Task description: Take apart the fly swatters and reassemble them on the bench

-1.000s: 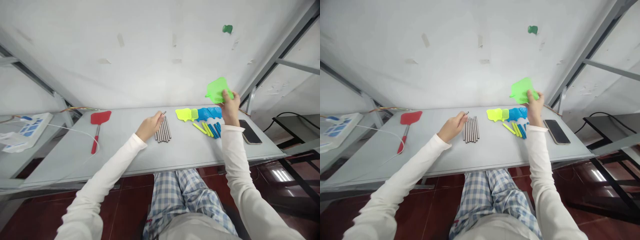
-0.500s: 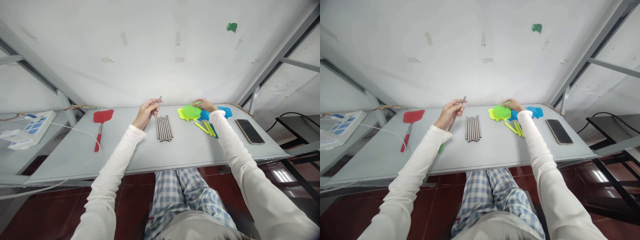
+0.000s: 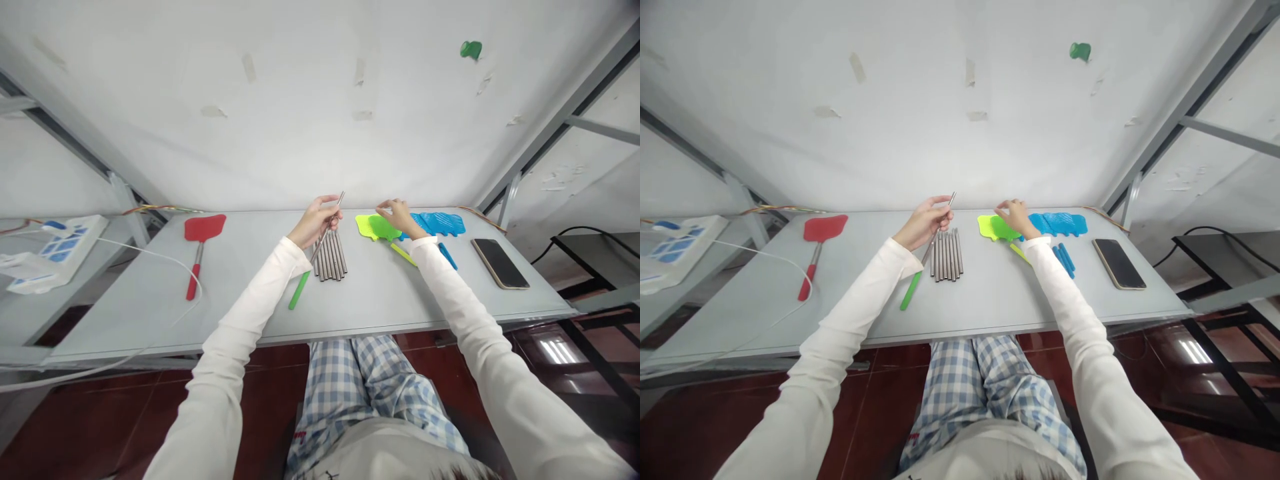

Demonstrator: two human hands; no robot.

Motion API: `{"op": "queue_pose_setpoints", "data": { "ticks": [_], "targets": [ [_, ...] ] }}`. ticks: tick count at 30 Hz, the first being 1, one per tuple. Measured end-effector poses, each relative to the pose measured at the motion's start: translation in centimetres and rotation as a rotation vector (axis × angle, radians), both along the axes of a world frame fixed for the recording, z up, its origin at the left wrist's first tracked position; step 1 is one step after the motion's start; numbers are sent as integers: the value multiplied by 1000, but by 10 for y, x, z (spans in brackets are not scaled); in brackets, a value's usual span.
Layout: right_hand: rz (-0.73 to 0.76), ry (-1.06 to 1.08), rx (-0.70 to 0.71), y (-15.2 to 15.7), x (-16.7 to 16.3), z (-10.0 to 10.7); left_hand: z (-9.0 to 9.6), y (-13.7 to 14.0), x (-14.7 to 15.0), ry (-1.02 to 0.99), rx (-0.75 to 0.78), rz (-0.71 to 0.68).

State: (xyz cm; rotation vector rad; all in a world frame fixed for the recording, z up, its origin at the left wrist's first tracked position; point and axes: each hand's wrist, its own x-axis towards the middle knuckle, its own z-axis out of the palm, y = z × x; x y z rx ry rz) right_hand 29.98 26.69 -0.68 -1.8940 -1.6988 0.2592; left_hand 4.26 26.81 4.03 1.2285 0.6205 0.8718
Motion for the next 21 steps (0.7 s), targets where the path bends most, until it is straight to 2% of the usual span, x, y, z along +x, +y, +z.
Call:
{"op": "queue_pose_setpoints", "data": {
  "ticks": [2,4,7,10,13,18,19,21],
  "targets": [
    [230,280,32,-12,-29,12,-4,-1,11,-5,-12,2],
    [339,524,15,-23,-57,21,-8,-2,22,-8,-26,6],
    [354,741,41,-35,-85,25,-14,-6,34,-26,-26,13],
    [350,887,43,-39,-91,25,-17,-13,36,-48,-14,-8],
    [249,999,146,-36,-77,30,-21,-24,26,39,-38,-148],
    [-123,1182,408,-13,-29,47,-36,-45,1,356,64,-404],
    [-206,1214,425,-9,-20,49,-39,-48,-3,398,98,-411],
    [-297,1287,423,-3,-8,49,-46,-51,-7,448,185,-341]
  ]
}}
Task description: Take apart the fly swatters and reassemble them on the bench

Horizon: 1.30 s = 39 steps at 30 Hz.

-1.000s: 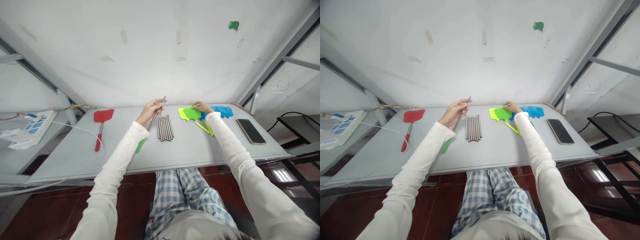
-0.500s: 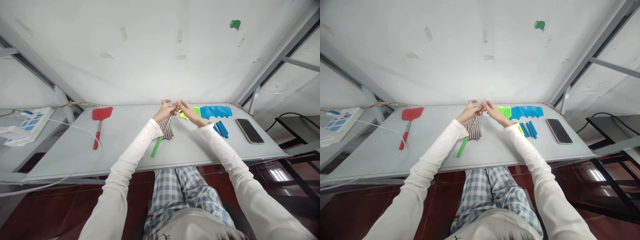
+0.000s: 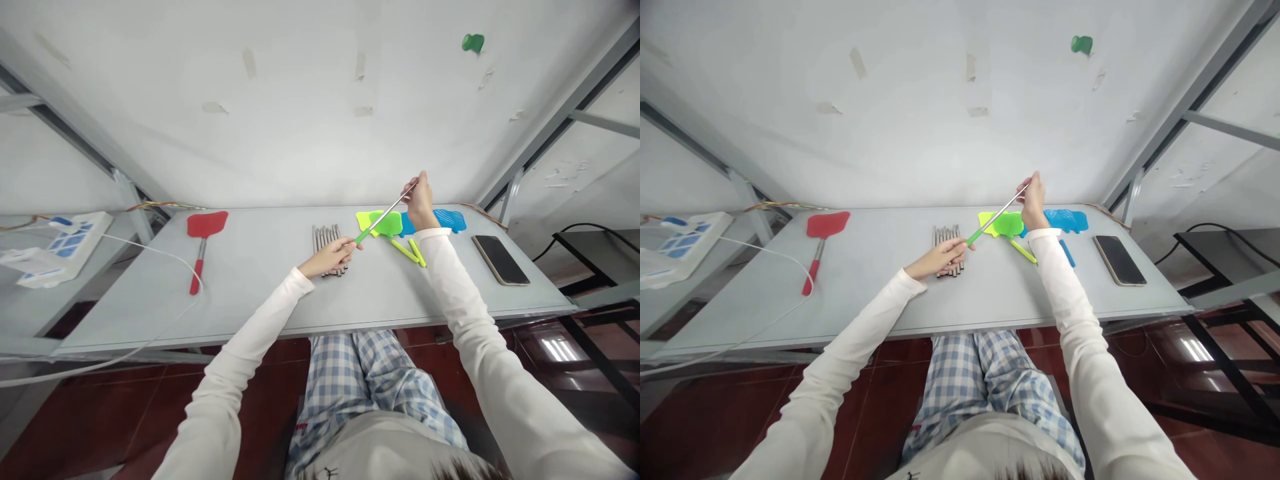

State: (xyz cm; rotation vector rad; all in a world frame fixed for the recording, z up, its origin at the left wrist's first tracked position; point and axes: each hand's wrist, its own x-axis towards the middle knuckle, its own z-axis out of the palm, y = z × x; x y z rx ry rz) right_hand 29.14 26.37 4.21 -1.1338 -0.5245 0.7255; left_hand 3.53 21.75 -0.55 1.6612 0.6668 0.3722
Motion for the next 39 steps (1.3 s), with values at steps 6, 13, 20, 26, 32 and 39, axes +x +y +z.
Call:
{"op": "queue_pose_setpoints", "data": {
  "ticks": [6,13,20,26,32,39],
  "targets": [
    [182,412,40,-5,2,-11,-9,8,-4,87,453,297],
    [387,529,138,-23,-38,-24,-13,8,4,172,588,360],
    [341,517,43,-41,-67,-26,-14,2,24,273,672,383],
    [198,319,51,-44,-78,-31,-15,-12,33,351,677,336],
    [338,195,28,-43,-70,-34,-10,-21,29,7,-59,106],
    [246,159,88,-14,-4,-17,-5,-5,-12,-313,-745,47]
  ]
}}
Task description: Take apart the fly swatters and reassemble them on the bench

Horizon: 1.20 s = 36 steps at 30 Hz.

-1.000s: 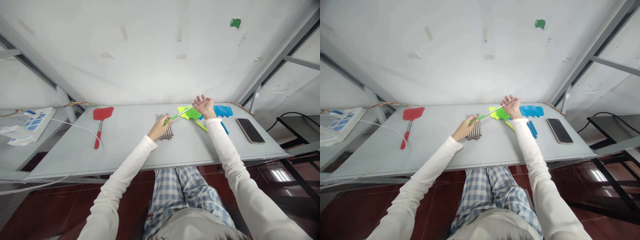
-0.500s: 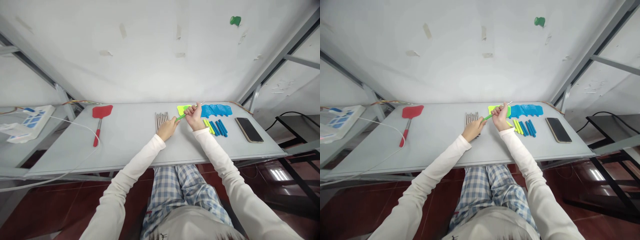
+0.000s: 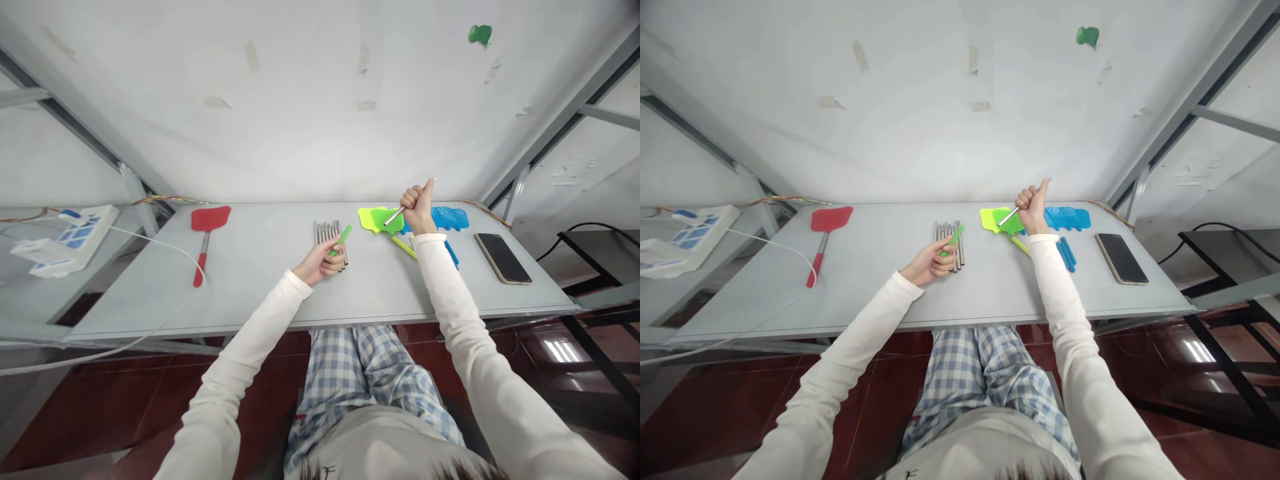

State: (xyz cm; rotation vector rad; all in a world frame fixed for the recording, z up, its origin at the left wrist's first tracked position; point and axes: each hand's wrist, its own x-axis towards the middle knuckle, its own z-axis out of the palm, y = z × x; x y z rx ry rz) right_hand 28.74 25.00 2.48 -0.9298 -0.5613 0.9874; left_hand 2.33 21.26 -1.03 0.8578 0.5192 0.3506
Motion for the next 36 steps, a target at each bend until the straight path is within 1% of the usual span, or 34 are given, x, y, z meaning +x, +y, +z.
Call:
{"op": "queue_pose_setpoints", "data": {
  "ticks": [2,4,5,6,7,10,13,14,16,18,21,23,24,26,27,28,29,31,33,34,36],
  "targets": [
    [65,-61,-91,6,-3,-5,0,9,-5,-31,29,160],
    [134,-162,-219,7,-21,-17,0,17,-5,-26,78,287],
    [153,-255,-271,7,-34,-24,0,21,-2,-16,106,332],
    [170,-395,-319,6,-48,-32,0,23,0,-3,137,370],
    [205,-528,-338,5,-60,-40,-1,24,4,14,172,402],
    [242,-808,-376,0,-88,-56,-3,24,13,112,305,485],
    [271,-1168,-402,-6,-98,-60,-8,24,18,256,436,548],
    [290,-1241,-409,-10,-98,-59,-10,25,19,305,482,548],
    [338,-1269,-423,-18,-95,-55,-16,26,20,400,608,519],
    [382,-1172,-390,-29,-91,-51,-23,26,21,457,763,463],
    [390,-990,-263,-44,-85,-51,-29,20,26,478,966,360],
    [358,-910,-204,-52,-80,-53,-30,13,31,480,1040,298],
    [343,-868,-196,-54,-77,-54,-30,10,33,482,1062,269],
    [310,-795,-222,-57,-69,-57,-29,5,37,489,1096,215],
    [274,-798,-245,-58,-63,-58,-29,3,37,505,1125,200],
    [221,-849,-265,-59,-57,-59,-29,2,37,531,1173,198],
    [157,-948,-284,-61,-51,-61,-29,3,36,566,1238,208],
    [38,-1241,-329,-66,-40,-64,-31,6,32,652,1390,250],
    [-26,-1548,-386,-73,-32,-68,-35,11,27,750,1500,257],
    [-40,-1683,-414,-77,-31,-70,-36,13,25,802,1523,237],
    [-59,-1903,-441,-84,-29,-73,-40,17,22,904,1519,174]
  ]
}}
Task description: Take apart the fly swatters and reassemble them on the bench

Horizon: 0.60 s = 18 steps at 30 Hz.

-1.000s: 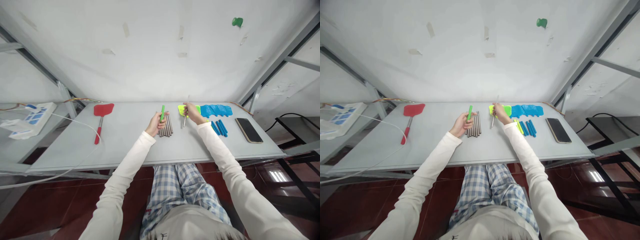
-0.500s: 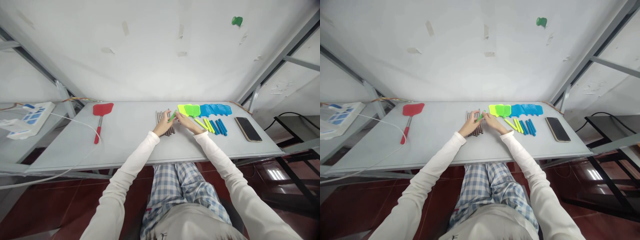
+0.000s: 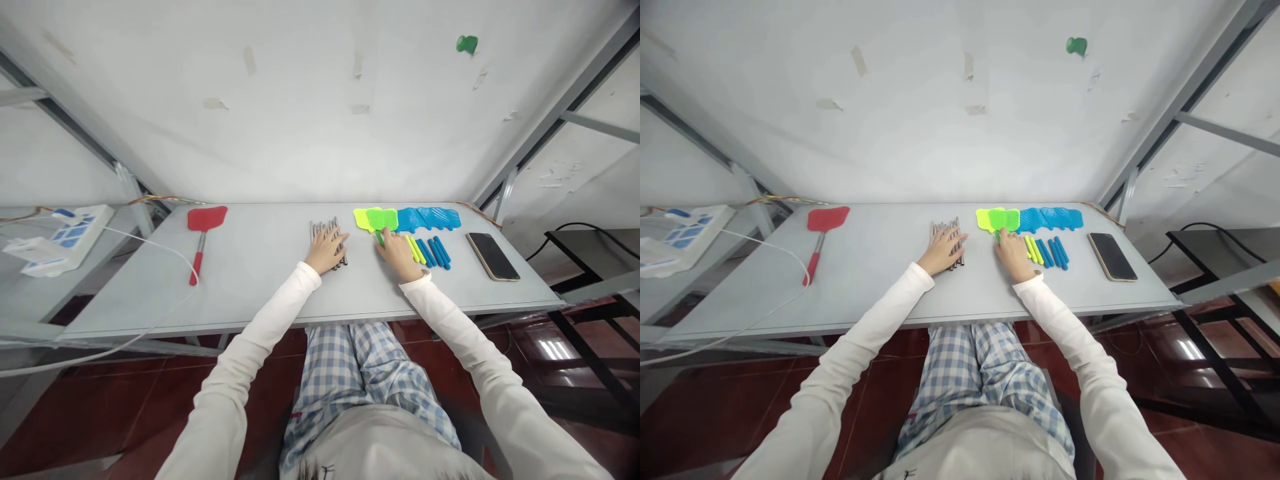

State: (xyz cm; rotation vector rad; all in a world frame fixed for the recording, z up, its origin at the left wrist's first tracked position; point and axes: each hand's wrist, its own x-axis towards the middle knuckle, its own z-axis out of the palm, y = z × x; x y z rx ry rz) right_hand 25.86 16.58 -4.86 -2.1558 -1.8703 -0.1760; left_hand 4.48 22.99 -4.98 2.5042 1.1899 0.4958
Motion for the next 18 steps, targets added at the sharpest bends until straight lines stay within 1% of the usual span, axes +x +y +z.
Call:
{"op": "queue_pose_setpoints", "data": {
  "ticks": [1,3,8,13,18],
  "targets": [
    [6,-74,-4,-3,1,-1,-1,1,-1,43,-19,14],
    [10,-148,5,-7,3,-3,-2,2,-3,95,-52,30],
    [16,-166,1,-8,17,-9,-2,2,-10,124,-112,-15],
    [-55,-184,18,-8,30,-16,-5,5,-17,132,-118,-72],
    [-147,-199,48,-9,33,-20,-6,5,-19,113,-100,-103]
  ]
}}
